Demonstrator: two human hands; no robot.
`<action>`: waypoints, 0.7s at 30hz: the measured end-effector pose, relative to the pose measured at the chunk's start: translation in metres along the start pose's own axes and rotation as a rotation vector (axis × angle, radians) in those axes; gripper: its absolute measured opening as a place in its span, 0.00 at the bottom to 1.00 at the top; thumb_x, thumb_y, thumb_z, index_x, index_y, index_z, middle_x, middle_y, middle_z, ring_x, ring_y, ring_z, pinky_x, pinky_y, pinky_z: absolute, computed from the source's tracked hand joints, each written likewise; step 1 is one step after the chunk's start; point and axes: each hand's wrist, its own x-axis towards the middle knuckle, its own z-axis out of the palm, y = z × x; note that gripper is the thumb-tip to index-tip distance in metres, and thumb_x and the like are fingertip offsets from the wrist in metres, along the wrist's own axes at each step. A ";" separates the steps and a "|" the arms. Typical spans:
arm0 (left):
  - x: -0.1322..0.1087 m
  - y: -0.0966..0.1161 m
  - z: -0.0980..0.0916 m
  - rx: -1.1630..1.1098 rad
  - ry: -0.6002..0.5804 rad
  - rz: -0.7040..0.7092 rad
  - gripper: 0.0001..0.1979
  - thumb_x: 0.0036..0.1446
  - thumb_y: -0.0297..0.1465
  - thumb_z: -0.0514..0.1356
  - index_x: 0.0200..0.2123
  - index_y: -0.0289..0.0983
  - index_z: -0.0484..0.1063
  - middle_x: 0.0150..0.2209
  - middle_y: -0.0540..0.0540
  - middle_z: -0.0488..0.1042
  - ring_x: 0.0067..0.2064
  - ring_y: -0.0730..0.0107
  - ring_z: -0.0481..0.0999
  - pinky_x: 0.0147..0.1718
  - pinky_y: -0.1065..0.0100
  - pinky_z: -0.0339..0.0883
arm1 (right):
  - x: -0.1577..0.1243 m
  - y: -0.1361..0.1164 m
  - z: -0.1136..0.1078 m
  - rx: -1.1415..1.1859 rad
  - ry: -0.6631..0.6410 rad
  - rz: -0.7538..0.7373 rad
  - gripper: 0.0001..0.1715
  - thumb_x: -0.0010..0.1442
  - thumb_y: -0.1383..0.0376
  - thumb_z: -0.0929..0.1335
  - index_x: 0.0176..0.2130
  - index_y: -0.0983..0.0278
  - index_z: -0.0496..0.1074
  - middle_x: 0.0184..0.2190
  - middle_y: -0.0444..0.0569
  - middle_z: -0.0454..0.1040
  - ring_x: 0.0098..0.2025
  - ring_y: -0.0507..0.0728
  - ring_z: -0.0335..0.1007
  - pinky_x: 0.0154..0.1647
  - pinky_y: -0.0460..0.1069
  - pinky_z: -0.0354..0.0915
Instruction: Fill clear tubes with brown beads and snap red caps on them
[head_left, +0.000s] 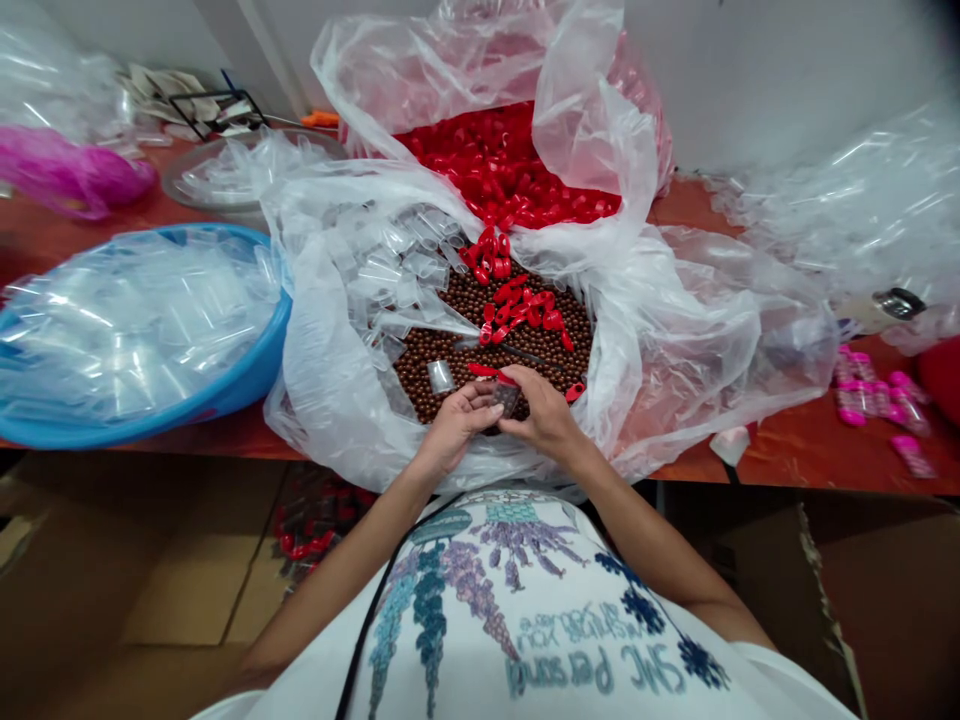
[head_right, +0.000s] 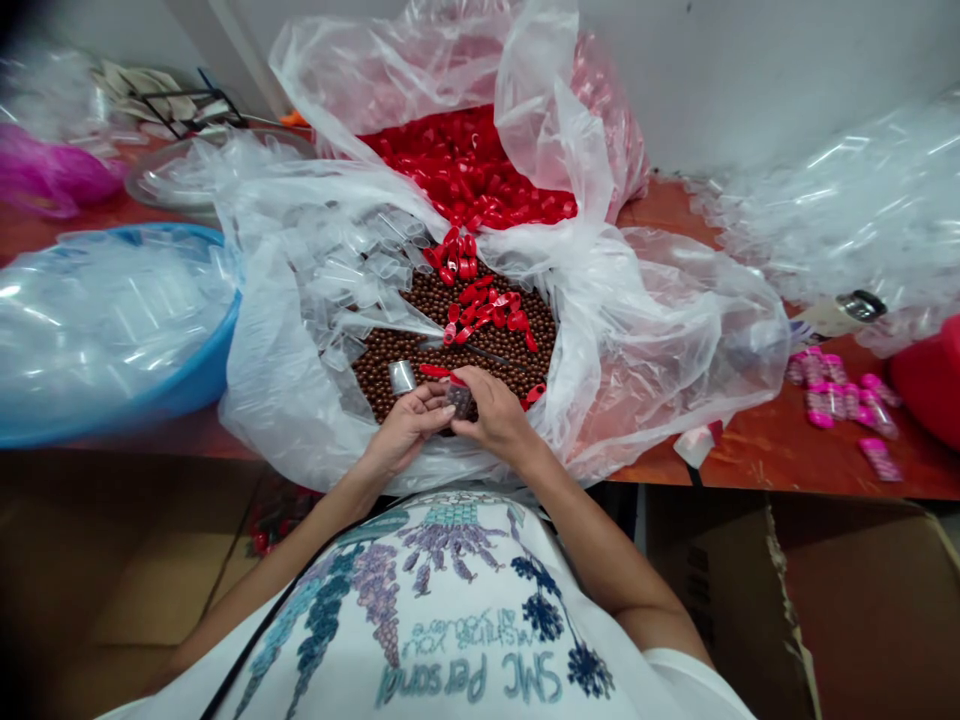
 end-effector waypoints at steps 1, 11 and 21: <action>-0.001 0.000 0.001 -0.011 -0.002 -0.015 0.20 0.39 0.24 0.70 0.39 0.35 0.72 0.34 0.48 0.76 0.35 0.75 0.74 0.38 0.74 0.66 | 0.000 -0.001 -0.001 -0.004 0.000 0.009 0.37 0.51 0.66 0.69 0.59 0.63 0.56 0.54 0.56 0.66 0.56 0.60 0.62 0.56 0.56 0.61; -0.001 0.017 0.016 -0.264 -0.024 -0.144 0.25 0.57 0.49 0.51 0.39 0.32 0.72 0.33 0.41 0.76 0.35 0.64 0.77 0.33 0.65 0.71 | -0.001 -0.014 -0.006 -0.074 -0.025 -0.049 0.34 0.53 0.59 0.69 0.57 0.61 0.59 0.54 0.55 0.64 0.56 0.61 0.59 0.56 0.58 0.58; -0.002 0.015 0.018 -0.279 0.059 -0.230 0.13 0.54 0.33 0.53 0.37 0.32 0.74 0.26 0.45 0.75 0.27 0.67 0.74 0.27 0.66 0.70 | -0.009 -0.018 -0.001 -0.110 -0.015 -0.100 0.41 0.55 0.57 0.67 0.62 0.63 0.49 0.55 0.58 0.61 0.58 0.62 0.56 0.58 0.60 0.55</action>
